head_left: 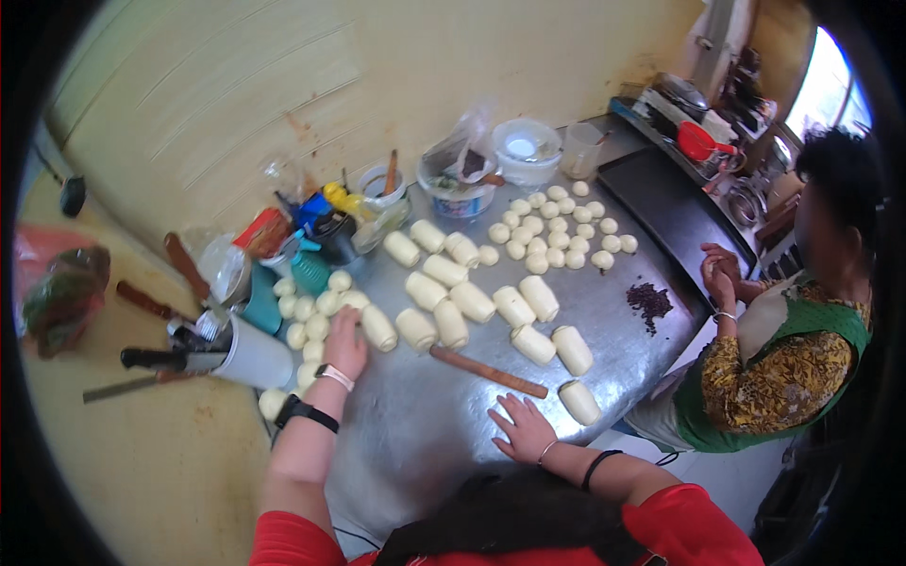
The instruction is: The recorder is rolling and shaping pieces of dough into long strips and then rolling them into cylindrical shapes on a stainless steel counter in a bakery.
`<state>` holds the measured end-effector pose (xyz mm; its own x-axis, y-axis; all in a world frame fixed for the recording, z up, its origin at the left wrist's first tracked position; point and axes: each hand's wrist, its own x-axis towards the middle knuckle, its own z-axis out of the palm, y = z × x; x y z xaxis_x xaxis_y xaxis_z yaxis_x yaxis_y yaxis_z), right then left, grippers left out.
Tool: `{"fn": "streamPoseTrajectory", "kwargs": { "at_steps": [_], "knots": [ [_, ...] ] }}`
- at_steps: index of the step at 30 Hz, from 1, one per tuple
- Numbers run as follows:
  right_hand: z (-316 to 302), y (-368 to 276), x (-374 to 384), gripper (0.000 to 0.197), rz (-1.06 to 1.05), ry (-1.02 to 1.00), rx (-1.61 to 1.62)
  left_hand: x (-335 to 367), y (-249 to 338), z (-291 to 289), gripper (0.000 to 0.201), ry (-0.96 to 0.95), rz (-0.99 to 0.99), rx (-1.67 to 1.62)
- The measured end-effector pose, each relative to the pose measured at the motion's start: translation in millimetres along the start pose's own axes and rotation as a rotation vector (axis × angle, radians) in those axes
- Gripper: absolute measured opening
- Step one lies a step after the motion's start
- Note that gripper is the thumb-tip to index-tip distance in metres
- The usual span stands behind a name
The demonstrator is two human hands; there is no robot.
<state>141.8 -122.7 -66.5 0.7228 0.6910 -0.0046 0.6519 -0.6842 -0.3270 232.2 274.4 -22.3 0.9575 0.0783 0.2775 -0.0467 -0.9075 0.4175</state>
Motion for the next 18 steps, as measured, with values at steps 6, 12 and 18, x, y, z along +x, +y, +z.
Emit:
{"fn": "streamPoseTrajectory", "kwargs": {
  "at_steps": [6,12,18],
  "knots": [
    [2.0,2.9,-1.1,0.059,-0.058,0.032,0.025,70.3,-43.9,7.9,0.076,-0.377,0.163,0.406],
    [11.7,6.1,-5.2,0.061,-0.051,0.038,0.031,95.6,-56.2,23.3,0.045,-0.495,0.149,0.395],
    [9.2,3.0,-1.5,0.063,-0.076,0.016,0.033,65.6,-108.8,27.5,0.021,0.128,-0.276,-0.181]
  ]
}}
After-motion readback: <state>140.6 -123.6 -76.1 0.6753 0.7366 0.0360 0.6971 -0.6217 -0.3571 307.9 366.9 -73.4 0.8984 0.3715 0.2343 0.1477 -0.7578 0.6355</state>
